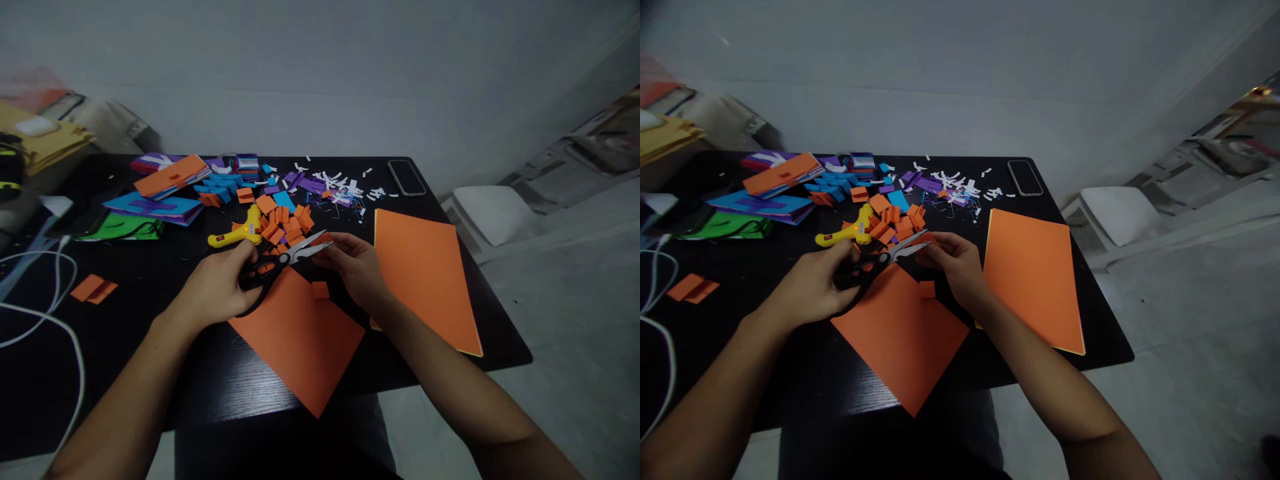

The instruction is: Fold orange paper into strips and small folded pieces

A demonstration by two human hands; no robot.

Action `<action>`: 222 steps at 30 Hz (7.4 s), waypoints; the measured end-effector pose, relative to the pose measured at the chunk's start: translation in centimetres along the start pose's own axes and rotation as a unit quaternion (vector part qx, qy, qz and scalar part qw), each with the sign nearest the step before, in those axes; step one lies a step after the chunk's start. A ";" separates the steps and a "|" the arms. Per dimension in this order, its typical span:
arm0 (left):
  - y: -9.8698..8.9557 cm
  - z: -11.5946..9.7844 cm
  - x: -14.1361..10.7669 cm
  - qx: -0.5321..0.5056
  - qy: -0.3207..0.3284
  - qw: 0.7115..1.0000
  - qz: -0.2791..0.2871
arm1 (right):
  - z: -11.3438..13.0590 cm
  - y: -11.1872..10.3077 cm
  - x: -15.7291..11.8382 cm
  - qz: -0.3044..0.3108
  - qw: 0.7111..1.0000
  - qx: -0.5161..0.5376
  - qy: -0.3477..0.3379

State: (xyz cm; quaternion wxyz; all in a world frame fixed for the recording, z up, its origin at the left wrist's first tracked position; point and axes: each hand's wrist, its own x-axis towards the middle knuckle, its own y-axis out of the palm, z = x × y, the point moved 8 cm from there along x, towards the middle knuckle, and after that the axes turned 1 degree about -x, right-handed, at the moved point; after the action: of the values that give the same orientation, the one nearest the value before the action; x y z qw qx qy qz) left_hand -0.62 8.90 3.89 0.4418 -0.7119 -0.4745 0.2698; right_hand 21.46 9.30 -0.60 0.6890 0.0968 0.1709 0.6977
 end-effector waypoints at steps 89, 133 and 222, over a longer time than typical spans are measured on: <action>0.2 0.4 0.3 -0.012 -0.017 1.000 -0.022 | -0.4 -0.3 0.0 -0.014 1.000 -0.012 0.013; -0.5 -0.8 -0.3 -0.086 -0.009 0.993 -0.076 | -0.7 0.6 -0.2 0.023 0.999 0.015 0.043; 0.7 -0.5 0.0 0.047 -0.029 0.998 0.001 | -0.5 -0.1 0.1 0.006 0.999 0.038 0.025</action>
State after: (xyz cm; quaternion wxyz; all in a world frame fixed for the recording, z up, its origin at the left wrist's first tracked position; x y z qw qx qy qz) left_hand 0.06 8.56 3.55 0.4610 -0.6826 -0.4731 0.3127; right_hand 21.37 9.35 -1.07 0.6762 0.1063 0.2143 0.6968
